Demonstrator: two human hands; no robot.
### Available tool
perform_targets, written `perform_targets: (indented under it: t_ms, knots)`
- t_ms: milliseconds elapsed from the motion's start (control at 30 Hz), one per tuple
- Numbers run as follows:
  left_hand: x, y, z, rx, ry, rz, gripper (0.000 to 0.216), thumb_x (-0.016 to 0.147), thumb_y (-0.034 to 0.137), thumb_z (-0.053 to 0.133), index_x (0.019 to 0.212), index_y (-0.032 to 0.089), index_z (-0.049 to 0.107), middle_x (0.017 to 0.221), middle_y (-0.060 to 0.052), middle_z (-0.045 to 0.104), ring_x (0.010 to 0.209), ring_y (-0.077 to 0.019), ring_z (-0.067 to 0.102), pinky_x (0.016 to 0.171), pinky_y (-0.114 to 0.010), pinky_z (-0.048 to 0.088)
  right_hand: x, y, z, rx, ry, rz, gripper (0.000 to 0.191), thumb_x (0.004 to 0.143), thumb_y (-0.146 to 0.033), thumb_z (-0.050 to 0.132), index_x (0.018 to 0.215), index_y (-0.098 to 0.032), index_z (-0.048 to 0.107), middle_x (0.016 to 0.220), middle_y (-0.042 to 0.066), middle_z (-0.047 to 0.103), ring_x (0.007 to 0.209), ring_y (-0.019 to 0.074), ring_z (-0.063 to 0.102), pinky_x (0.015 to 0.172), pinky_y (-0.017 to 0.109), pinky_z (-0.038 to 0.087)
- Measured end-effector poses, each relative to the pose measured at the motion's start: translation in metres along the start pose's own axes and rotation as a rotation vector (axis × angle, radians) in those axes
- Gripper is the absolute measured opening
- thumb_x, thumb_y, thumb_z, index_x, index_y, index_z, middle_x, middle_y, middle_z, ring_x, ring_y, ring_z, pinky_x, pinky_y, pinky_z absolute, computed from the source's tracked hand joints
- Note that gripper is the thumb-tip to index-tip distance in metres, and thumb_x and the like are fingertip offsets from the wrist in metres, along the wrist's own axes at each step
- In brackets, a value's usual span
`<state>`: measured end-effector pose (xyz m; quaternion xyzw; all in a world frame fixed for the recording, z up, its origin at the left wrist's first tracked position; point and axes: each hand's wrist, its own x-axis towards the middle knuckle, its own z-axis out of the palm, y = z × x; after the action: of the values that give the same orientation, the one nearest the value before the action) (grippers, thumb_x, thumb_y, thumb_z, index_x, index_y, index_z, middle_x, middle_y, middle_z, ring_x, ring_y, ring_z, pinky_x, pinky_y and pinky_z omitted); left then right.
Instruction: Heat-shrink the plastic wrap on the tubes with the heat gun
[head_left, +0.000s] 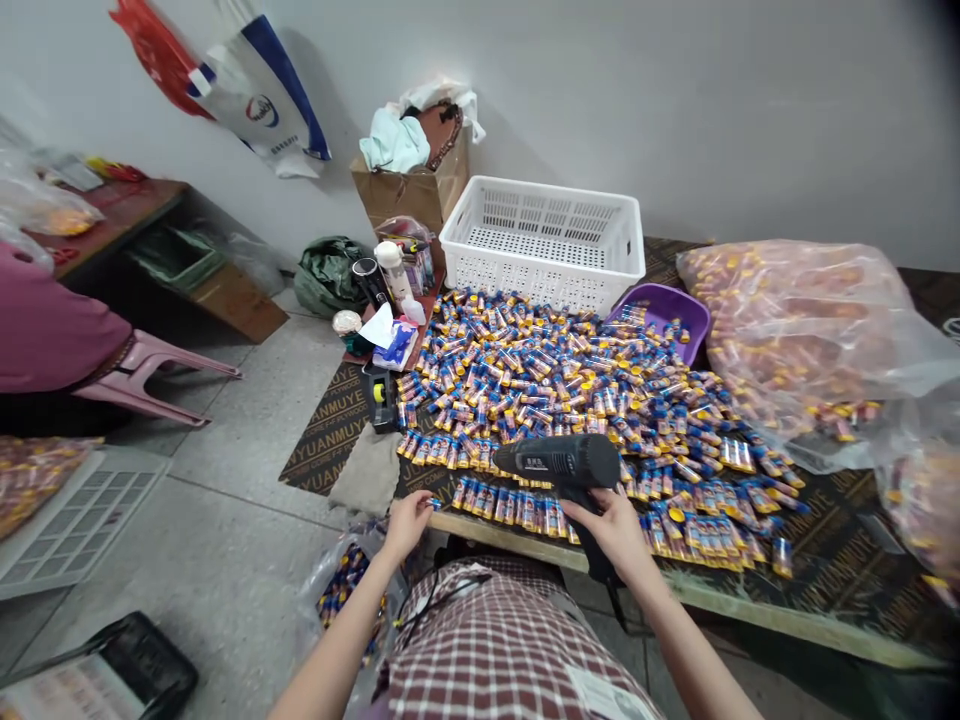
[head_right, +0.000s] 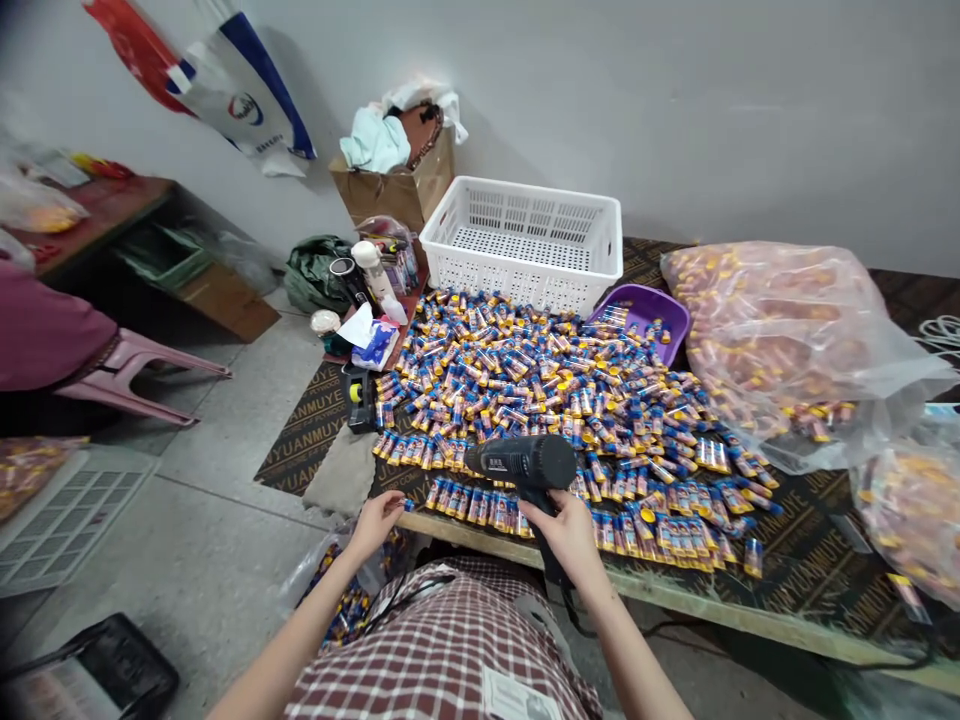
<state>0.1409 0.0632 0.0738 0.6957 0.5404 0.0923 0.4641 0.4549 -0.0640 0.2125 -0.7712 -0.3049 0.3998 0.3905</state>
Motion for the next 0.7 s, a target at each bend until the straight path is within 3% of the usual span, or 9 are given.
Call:
perform_targets:
  t_ms: [233, 500, 600, 700]
  knots:
    - [-0.008, -0.003, -0.011, 0.033, 0.042, -0.046, 0.026, 0.074, 0.016, 0.048, 0.097, 0.017, 0.061, 0.098, -0.006, 0.067, 0.091, -0.0177, 0.061, 0.086, -0.032, 0.046, 0.020, -0.030, 0.048, -0.043, -0.060, -0.120, 0.034, 0.066, -0.038, 0.065, 0.085, -0.010, 0.070, 0.083, 0.010, 0.072, 0.079, 0.0287, 0.063, 0.068, 0.034, 0.046]
    - [-0.021, -0.016, -0.014, 0.000, 0.074, -0.062, 0.026, 0.076, 0.017, 0.049, 0.099, 0.015, 0.061, 0.094, -0.006, 0.067, 0.083, -0.0161, 0.063, 0.080, -0.029, 0.047, 0.032, -0.051, 0.101, -0.016, -0.173, -0.184, 0.029, 0.066, -0.031, 0.064, 0.085, -0.011, 0.071, 0.084, 0.008, 0.072, 0.079, 0.0272, 0.064, 0.069, 0.033, 0.047]
    - [-0.014, -0.017, -0.019, 0.063, 0.086, -0.098, 0.025, 0.075, 0.014, 0.050, 0.097, 0.015, 0.063, 0.093, -0.006, 0.068, 0.085, -0.0169, 0.063, 0.080, -0.029, 0.046, 0.032, -0.050, 0.099, -0.016, -0.173, -0.175, 0.028, 0.065, -0.032, 0.064, 0.083, -0.011, 0.071, 0.082, 0.008, 0.072, 0.077, 0.0266, 0.064, 0.068, 0.033, 0.047]
    - [0.007, -0.009, -0.027, 0.125, 0.181, -0.164, 0.024, 0.074, 0.010, 0.050, 0.094, 0.014, 0.064, 0.095, -0.008, 0.068, 0.089, -0.0182, 0.062, 0.084, -0.031, 0.045, 0.024, -0.040, 0.072, -0.055, -0.131, -0.146, 0.029, 0.065, -0.033, 0.065, 0.083, -0.010, 0.071, 0.082, 0.009, 0.072, 0.078, 0.0280, 0.063, 0.069, 0.034, 0.047]
